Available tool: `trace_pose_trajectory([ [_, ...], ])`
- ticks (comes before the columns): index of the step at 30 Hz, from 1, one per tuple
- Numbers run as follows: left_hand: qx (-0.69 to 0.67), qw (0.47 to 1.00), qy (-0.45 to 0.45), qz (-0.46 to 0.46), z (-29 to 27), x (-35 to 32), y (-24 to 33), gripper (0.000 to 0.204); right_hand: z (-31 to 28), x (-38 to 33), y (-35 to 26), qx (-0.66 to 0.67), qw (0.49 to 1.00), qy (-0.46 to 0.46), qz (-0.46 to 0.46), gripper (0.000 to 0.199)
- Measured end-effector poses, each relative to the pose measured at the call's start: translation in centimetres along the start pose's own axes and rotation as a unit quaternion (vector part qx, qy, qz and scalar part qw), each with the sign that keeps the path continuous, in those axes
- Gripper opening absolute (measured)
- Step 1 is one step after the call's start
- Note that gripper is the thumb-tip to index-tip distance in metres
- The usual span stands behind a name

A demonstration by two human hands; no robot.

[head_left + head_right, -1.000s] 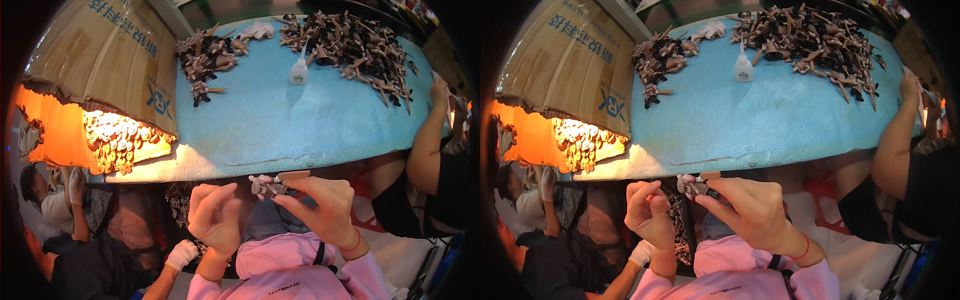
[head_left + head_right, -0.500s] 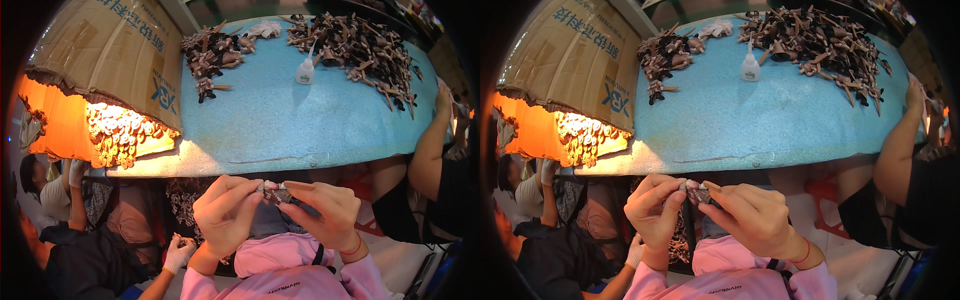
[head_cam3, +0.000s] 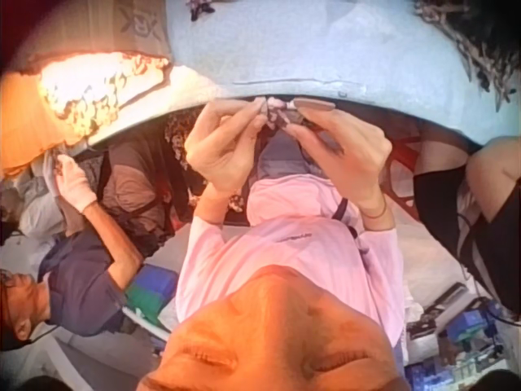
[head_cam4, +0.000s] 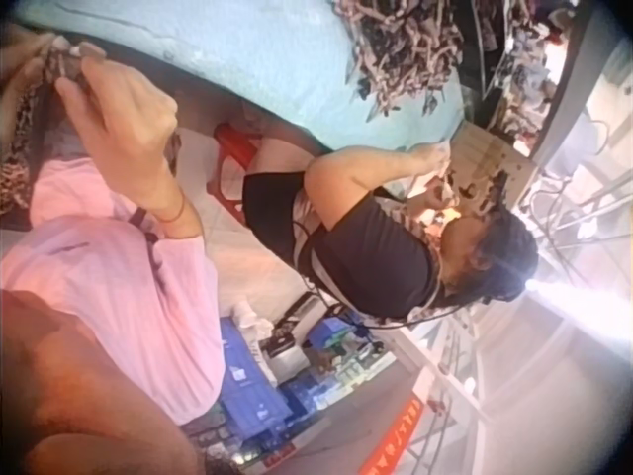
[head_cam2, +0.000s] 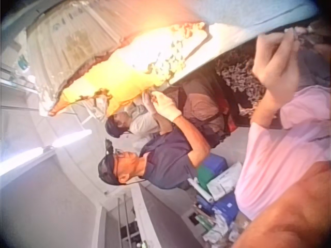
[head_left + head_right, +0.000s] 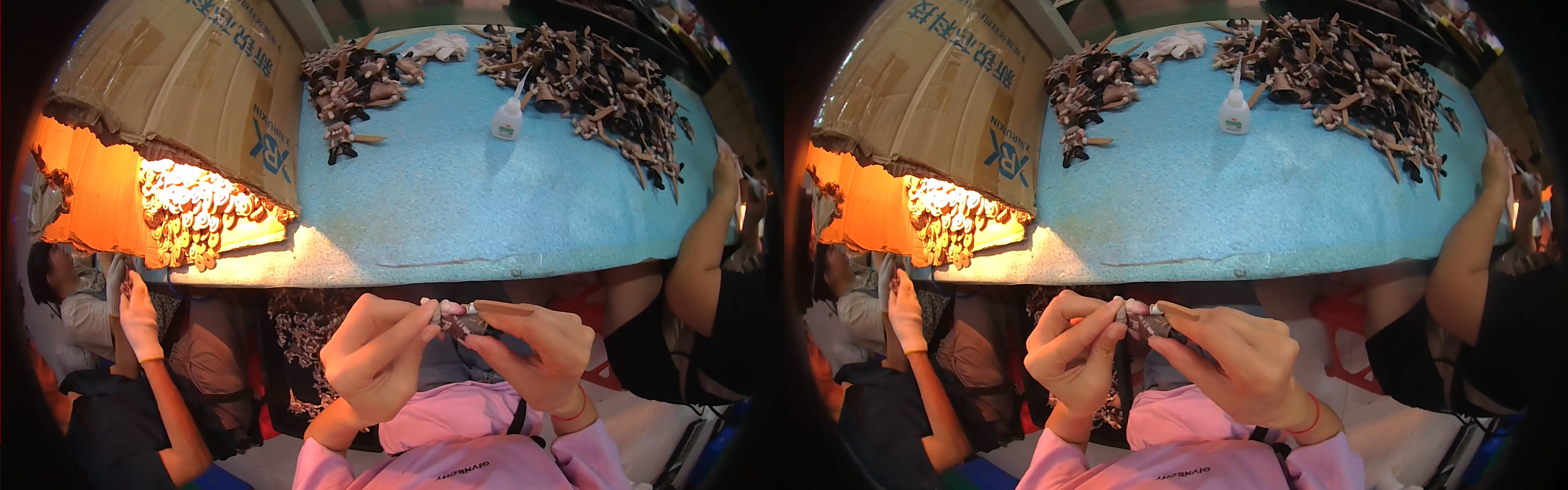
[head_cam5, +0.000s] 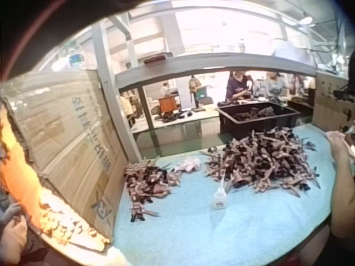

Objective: The person assembles plastic action figures by applying glue from a bottle to plastic toy parts and attaching them together by hand.

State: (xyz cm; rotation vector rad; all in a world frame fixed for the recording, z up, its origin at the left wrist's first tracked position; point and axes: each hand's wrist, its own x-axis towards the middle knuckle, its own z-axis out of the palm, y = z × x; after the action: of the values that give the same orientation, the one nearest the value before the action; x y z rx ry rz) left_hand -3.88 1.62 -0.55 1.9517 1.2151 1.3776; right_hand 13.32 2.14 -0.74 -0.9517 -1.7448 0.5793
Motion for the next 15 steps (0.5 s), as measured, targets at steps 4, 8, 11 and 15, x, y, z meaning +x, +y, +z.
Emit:
trace_pose_trajectory([
  [4, 0.049, 0.999, 0.018, 0.0, 0.4, -0.5, 0.2, 0.026, 0.3, -0.3, 0.1, 0.007, 1.0, 0.008, 0.002, 0.025],
  [8, 0.072, 0.996, 0.025, 0.034, 0.5, -1.0, 0.1, 0.027, 0.3, -0.4, -0.2, 0.006, 1.0, 0.011, 0.01, 0.024],
  [11, 0.067, 0.997, 0.024, 0.027, 0.7, -1.2, 0.0, 0.028, 0.6, -0.6, 0.0, 0.016, 0.999, 0.024, 0.018, 0.024],
  [15, -0.059, 0.997, 0.013, -0.04, 0.2, -0.8, 0.0, 0.03, 0.6, -0.9, 0.0, 0.023, 0.999, 0.033, 0.015, 0.024],
])
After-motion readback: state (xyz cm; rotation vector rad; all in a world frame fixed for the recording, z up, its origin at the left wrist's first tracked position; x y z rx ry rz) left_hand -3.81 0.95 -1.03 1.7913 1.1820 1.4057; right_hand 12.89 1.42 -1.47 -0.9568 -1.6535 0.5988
